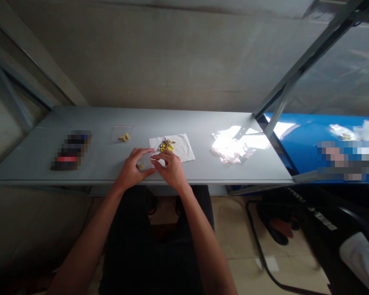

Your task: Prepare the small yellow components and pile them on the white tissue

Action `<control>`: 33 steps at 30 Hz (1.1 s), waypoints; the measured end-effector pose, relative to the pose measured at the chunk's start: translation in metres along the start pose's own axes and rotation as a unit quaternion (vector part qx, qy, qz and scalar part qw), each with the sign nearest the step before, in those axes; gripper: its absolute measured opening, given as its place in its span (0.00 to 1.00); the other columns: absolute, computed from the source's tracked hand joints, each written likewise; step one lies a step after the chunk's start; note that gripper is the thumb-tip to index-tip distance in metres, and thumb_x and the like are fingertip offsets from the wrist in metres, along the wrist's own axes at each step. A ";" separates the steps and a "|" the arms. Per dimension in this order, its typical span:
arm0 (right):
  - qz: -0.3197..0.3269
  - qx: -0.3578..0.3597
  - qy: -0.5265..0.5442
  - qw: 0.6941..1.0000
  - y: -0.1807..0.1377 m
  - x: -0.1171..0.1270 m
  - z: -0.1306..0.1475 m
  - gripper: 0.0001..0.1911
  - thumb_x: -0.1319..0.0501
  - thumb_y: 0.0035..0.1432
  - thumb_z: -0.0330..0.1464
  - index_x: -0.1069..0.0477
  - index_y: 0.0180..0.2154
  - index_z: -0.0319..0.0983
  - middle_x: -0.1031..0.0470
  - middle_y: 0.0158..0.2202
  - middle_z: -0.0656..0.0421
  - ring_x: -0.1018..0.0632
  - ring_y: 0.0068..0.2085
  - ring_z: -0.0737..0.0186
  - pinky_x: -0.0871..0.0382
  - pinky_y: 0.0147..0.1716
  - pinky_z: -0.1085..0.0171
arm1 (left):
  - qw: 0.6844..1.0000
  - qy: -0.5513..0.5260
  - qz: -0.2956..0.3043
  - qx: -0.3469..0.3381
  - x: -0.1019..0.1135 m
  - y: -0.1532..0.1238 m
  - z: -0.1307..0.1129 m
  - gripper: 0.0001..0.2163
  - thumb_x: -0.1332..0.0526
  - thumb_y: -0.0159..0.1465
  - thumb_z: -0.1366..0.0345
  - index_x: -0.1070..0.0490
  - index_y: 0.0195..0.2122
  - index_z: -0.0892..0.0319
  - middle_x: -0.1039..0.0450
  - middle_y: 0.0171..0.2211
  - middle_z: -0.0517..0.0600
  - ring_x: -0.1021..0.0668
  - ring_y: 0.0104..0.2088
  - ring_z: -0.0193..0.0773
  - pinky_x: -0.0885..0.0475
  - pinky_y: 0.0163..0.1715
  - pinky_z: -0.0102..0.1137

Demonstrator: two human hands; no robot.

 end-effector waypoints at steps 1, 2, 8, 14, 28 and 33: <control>-0.009 -0.004 -0.002 1.000 0.000 0.002 -0.002 0.09 0.37 0.65 0.34 0.17 0.41 0.42 0.20 0.39 0.57 0.29 0.30 0.66 0.34 0.32 0.64 | 1.000 0.002 0.000 0.002 0.000 0.000 0.000 0.26 0.28 0.62 0.55 0.31 0.60 0.52 0.23 0.55 0.54 0.25 0.55 0.49 0.29 0.58 0.47; -0.027 -0.014 -0.010 0.999 0.000 0.005 -0.004 0.10 0.38 0.65 0.34 0.17 0.42 0.41 0.20 0.38 0.57 0.29 0.29 0.66 0.34 0.31 0.64 | 1.000 0.004 0.000 0.003 0.000 0.000 0.000 0.26 0.28 0.62 0.55 0.31 0.60 0.52 0.24 0.55 0.54 0.25 0.55 0.49 0.29 0.58 0.47; -0.120 -0.092 -0.183 0.971 -0.006 0.020 -0.017 0.09 0.37 0.63 0.32 0.16 0.38 0.42 0.19 0.38 0.55 0.23 0.37 0.58 0.32 0.38 0.61 | 1.000 0.012 0.001 0.002 0.001 -0.001 0.000 0.27 0.27 0.61 0.56 0.31 0.60 0.52 0.24 0.56 0.54 0.25 0.56 0.50 0.29 0.59 0.46; -0.119 -0.120 -0.283 0.944 -0.003 0.009 -0.021 0.09 0.36 0.64 0.36 0.17 0.41 0.41 0.20 0.40 0.52 0.22 0.41 0.54 0.34 0.35 0.61 | 1.000 0.017 0.001 0.001 0.001 -0.001 0.000 0.27 0.27 0.61 0.59 0.31 0.60 0.53 0.24 0.55 0.54 0.25 0.56 0.49 0.30 0.59 0.46; -0.086 -0.034 -0.008 0.996 -0.001 0.007 -0.010 0.06 0.34 0.62 0.33 0.18 0.38 0.40 0.21 0.35 0.58 0.28 0.31 0.64 0.35 0.33 0.64 | 1.000 0.005 -0.003 -0.003 0.000 -0.001 0.002 0.28 0.27 0.61 0.56 0.31 0.61 0.53 0.24 0.55 0.55 0.25 0.56 0.49 0.30 0.59 0.46; -0.040 -0.002 0.029 0.999 0.002 -0.006 -0.004 0.07 0.35 0.63 0.33 0.17 0.39 0.41 0.21 0.35 0.58 0.29 0.31 0.65 0.37 0.31 0.64 | 1.000 -0.005 -0.006 -0.007 -0.001 -0.001 0.003 0.27 0.28 0.62 0.56 0.31 0.60 0.54 0.24 0.55 0.55 0.25 0.56 0.49 0.30 0.59 0.45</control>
Point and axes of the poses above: each hand's wrist, its own y-axis towards the middle knuckle, its own x-axis out of the back of the hand, z = x × y, the point moved 4 cm from there along y, towards the middle knuckle
